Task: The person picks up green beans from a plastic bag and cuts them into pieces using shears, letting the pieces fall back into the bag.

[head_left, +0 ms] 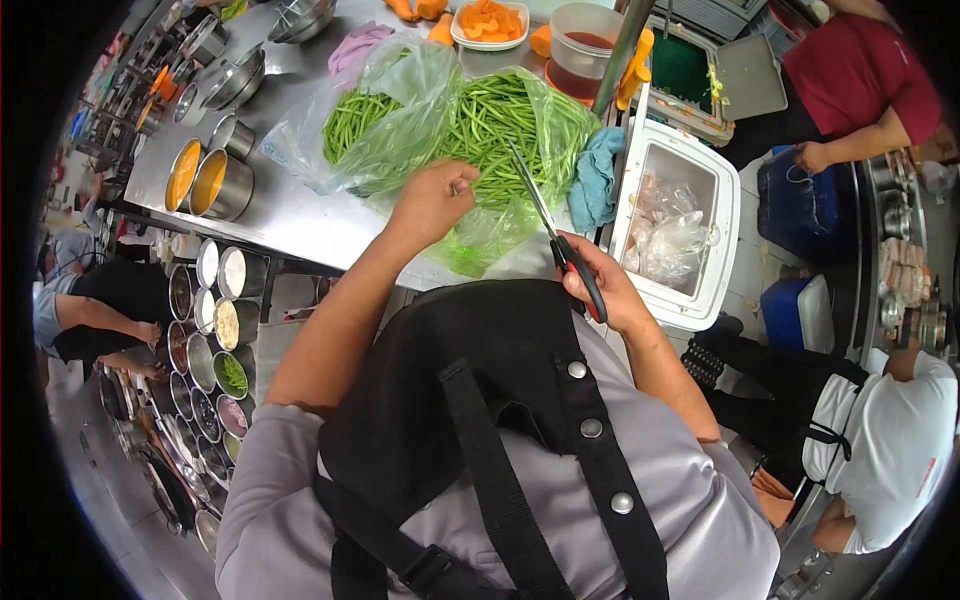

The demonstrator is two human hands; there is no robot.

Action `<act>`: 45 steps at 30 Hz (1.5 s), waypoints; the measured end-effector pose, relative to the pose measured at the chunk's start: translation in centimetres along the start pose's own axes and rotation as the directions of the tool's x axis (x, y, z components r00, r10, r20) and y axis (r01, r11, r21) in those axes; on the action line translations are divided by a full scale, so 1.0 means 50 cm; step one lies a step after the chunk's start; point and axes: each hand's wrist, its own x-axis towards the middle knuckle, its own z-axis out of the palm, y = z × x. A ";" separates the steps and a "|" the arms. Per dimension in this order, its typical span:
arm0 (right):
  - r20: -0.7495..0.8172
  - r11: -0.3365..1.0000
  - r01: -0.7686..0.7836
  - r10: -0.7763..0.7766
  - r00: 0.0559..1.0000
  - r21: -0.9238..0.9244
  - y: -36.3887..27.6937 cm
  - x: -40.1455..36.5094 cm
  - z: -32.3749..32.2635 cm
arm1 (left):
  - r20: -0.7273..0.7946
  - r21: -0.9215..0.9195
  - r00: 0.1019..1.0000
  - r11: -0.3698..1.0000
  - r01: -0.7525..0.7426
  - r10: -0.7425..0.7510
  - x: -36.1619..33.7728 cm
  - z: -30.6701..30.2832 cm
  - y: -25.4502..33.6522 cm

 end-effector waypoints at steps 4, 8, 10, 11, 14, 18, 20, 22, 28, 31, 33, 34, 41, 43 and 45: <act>0.004 1.000 0.010 -0.010 1.000 0.013 0.001 0.011 0.000 | -0.006 -0.002 1.000 1.000 -0.004 0.004 -0.005 -0.003 0.002; -0.038 0.999 -0.034 0.034 0.999 -0.013 0.018 0.023 -0.003 | 0.023 -0.051 0.998 0.997 0.057 -0.056 -0.005 -0.003 0.002; -0.069 0.999 -0.034 0.032 0.997 -0.022 0.016 0.022 -0.002 | 0.023 -0.056 0.997 0.996 0.075 -0.073 0.001 0.000 -0.006; -0.064 0.999 -0.033 0.032 0.997 -0.022 0.017 0.019 -0.006 | 0.040 -0.425 0.966 0.871 0.246 -0.254 0.008 0.001 -0.011; -0.006 0.997 -0.071 0.072 0.997 0.034 0.018 0.001 -0.025 | 0.127 -0.901 0.898 0.330 0.282 -0.421 0.028 -0.002 -0.015; 0.025 0.998 -0.011 0.012 1.000 -0.056 -0.017 -0.005 -0.015 | 0.124 -0.991 0.878 -0.007 0.136 -0.462 0.036 0.006 -0.012; 0.036 1.000 0.009 -0.008 0.999 -0.030 -0.010 -0.003 -0.020 | 0.130 -0.990 0.879 -0.015 0.138 -0.458 0.034 0.012 -0.010; 0.048 1.000 0.030 -0.030 0.998 -0.004 -0.007 0.000 -0.021 | 0.133 -0.990 0.881 -0.022 0.138 -0.455 0.033 0.015 -0.009; 0.064 1.000 0.009 -0.010 0.998 0.021 -0.009 0.010 -0.023 | 0.105 -0.994 0.878 -0.037 0.100 -0.467 0.031 0.017 0.001; 0.067 1.000 0.010 -0.012 0.998 0.018 -0.007 0.015 -0.024 | 0.078 -0.996 0.882 -0.007 0.084 -0.465 0.032 0.021 -0.011; 0.081 0.999 0.038 -0.039 0.996 0.006 -0.012 0.017 -0.022 | 0.009 -1.000 0.891 -0.017 0.002 -0.454 0.038 0.020 -0.021; 0.083 0.999 0.038 -0.039 0.996 0.006 -0.011 0.018 -0.022 | 0.008 -1.000 0.891 -0.016 0.001 -0.454 0.037 0.020 -0.023; 0.086 0.998 0.055 -0.057 0.995 0.022 -0.003 0.030 -0.028 | 0.062 -0.995 0.884 0.044 0.093 -0.464 0.024 0.030 -0.008; 0.095 0.999 0.036 -0.039 0.995 0.036 -0.002 0.032 -0.029 | 0.068 -0.994 0.889 0.048 0.101 -0.453 0.024 0.034 -0.013; 0.082 0.997 0.045 -0.051 0.995 0.067 0.001 0.036 -0.025 | 0.074 -0.993 0.893 0.048 0.106 -0.444 0.025 0.035 -0.015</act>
